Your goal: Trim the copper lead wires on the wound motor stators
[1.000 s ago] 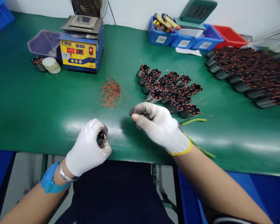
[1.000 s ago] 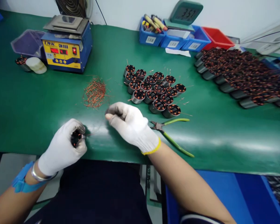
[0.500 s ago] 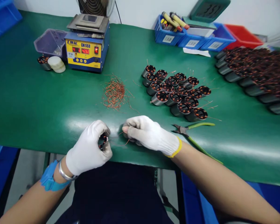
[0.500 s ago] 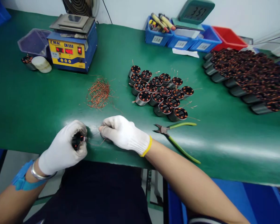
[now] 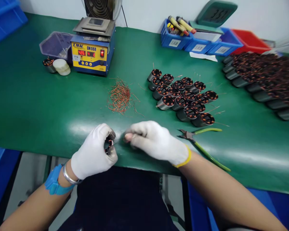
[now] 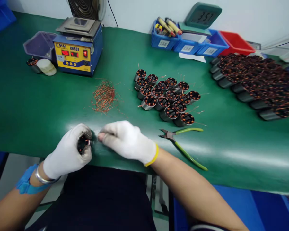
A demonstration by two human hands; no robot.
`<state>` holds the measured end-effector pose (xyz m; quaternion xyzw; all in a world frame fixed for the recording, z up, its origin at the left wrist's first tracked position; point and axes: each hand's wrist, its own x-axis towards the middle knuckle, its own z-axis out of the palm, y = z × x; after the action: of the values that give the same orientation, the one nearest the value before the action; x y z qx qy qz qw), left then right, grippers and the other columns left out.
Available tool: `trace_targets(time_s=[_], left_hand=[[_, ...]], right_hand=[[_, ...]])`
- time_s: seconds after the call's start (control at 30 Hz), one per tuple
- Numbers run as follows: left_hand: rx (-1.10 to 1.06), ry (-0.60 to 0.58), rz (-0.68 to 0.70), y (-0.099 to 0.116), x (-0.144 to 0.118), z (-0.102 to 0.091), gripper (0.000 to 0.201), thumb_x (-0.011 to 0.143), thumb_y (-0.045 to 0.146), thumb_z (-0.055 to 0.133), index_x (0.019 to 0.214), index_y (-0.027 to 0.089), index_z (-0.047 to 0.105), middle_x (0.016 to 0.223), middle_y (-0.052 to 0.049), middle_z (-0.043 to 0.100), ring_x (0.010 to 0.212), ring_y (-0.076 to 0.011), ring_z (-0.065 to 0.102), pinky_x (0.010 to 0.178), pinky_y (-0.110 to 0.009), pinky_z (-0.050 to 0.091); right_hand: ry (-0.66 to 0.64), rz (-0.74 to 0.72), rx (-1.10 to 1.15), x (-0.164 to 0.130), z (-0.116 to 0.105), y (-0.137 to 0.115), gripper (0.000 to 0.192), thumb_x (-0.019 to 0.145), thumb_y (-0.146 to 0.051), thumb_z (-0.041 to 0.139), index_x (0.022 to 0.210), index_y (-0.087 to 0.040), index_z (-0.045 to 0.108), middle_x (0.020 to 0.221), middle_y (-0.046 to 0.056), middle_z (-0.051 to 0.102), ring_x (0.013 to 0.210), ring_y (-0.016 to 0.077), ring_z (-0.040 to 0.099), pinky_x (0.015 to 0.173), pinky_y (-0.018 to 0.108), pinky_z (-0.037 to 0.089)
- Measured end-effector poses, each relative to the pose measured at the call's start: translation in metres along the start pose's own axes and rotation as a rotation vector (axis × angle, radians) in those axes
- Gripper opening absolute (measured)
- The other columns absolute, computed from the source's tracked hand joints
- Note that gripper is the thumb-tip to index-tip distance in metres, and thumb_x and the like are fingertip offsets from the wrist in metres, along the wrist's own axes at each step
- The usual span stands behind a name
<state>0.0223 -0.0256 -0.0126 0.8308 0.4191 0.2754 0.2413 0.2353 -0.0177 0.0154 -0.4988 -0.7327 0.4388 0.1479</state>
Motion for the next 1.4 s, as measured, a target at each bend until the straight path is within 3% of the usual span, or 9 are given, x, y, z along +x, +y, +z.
trace_targets(time_s=[0.1,0.17,0.23,0.37,0.5,0.77,1.07,1.23,1.4], left_hand=[[-0.002,0.009,0.001,0.0,0.0,0.0,0.028,0.062,0.005,0.052,0.085,0.018,0.047,0.08,-0.002,0.05,0.072,-0.0169,0.048,0.068,-0.031,0.043],[0.004,0.006,-0.006,0.001,0.0,-0.001,0.027,0.061,0.006,0.052,0.084,0.019,0.046,0.08,-0.002,0.05,0.071,-0.0171,0.048,0.067,-0.031,0.043],[0.007,-0.009,-0.012,0.001,0.001,-0.001,0.026,0.062,0.009,0.054,0.084,0.019,0.046,0.08,-0.002,0.051,0.07,-0.0175,0.049,0.065,-0.032,0.043],[0.023,-0.008,-0.036,0.001,0.0,-0.001,0.025,0.064,0.012,0.055,0.086,0.02,0.046,0.08,-0.003,0.052,0.07,-0.0181,0.052,0.064,-0.032,0.044],[0.012,0.017,-0.036,0.0,-0.001,0.0,0.029,0.065,0.01,0.055,0.091,0.019,0.048,0.082,-0.003,0.055,0.072,-0.0181,0.054,0.064,-0.032,0.045],[0.036,0.014,0.071,0.002,0.001,-0.002,0.022,0.064,0.008,0.053,0.081,0.019,0.049,0.079,-0.003,0.053,0.072,-0.0182,0.051,0.067,-0.033,0.045],[0.126,0.01,0.165,0.0,0.0,0.002,0.014,0.07,0.008,0.048,0.079,0.019,0.051,0.078,-0.006,0.053,0.071,-0.0193,0.049,0.064,-0.034,0.044],[0.121,-0.014,0.203,-0.001,0.001,0.001,0.007,0.079,0.015,0.048,0.081,0.018,0.054,0.08,-0.007,0.054,0.071,-0.0204,0.05,0.061,-0.034,0.044],[0.093,-0.02,0.124,0.003,0.0,-0.002,0.007,0.075,0.015,0.05,0.08,0.019,0.049,0.077,-0.005,0.052,0.07,-0.0212,0.051,0.063,-0.037,0.046]], right_hand=[[0.262,-0.001,0.203,-0.004,-0.02,0.004,0.034,0.088,-0.046,0.053,0.101,-0.016,0.063,0.086,0.006,0.068,0.072,0.0169,0.061,0.063,0.028,0.045],[0.336,-0.049,0.097,-0.005,-0.023,-0.006,0.058,0.074,-0.052,0.07,0.119,-0.017,0.059,0.109,0.01,0.066,0.091,0.0228,0.062,0.072,0.031,0.046],[0.221,-0.033,-0.119,-0.004,-0.014,-0.019,0.07,0.062,-0.056,0.079,0.119,-0.021,0.061,0.112,0.009,0.065,0.093,0.0255,0.061,0.07,0.031,0.043],[-0.082,0.086,-0.266,0.006,0.012,-0.036,0.033,0.091,-0.049,0.053,0.079,-0.021,0.066,0.07,0.001,0.061,0.061,0.0132,0.049,0.055,0.027,0.026],[-0.058,0.137,-0.114,0.012,0.022,-0.028,0.035,0.093,-0.042,0.047,0.07,-0.019,0.06,0.06,-0.004,0.049,0.053,0.009,0.038,0.051,0.026,0.022],[0.001,0.166,0.146,0.003,0.02,-0.016,0.034,0.09,-0.037,0.05,0.066,-0.017,0.06,0.056,-0.003,0.052,0.051,0.0085,0.045,0.049,0.022,0.03],[-0.272,0.162,0.579,0.013,-0.002,-0.001,0.047,0.078,-0.06,0.066,0.096,-0.017,0.062,0.081,0.005,0.068,0.066,0.0162,0.065,0.059,0.026,0.051],[-0.477,0.163,0.462,0.026,0.002,-0.004,0.036,0.075,-0.048,0.073,0.075,-0.014,0.064,0.063,0.001,0.064,0.056,0.0105,0.056,0.053,0.021,0.045],[-0.418,0.15,0.561,0.021,0.014,-0.008,0.032,0.083,-0.043,0.066,0.071,-0.014,0.061,0.06,0.001,0.062,0.054,0.0105,0.057,0.053,0.021,0.047]])
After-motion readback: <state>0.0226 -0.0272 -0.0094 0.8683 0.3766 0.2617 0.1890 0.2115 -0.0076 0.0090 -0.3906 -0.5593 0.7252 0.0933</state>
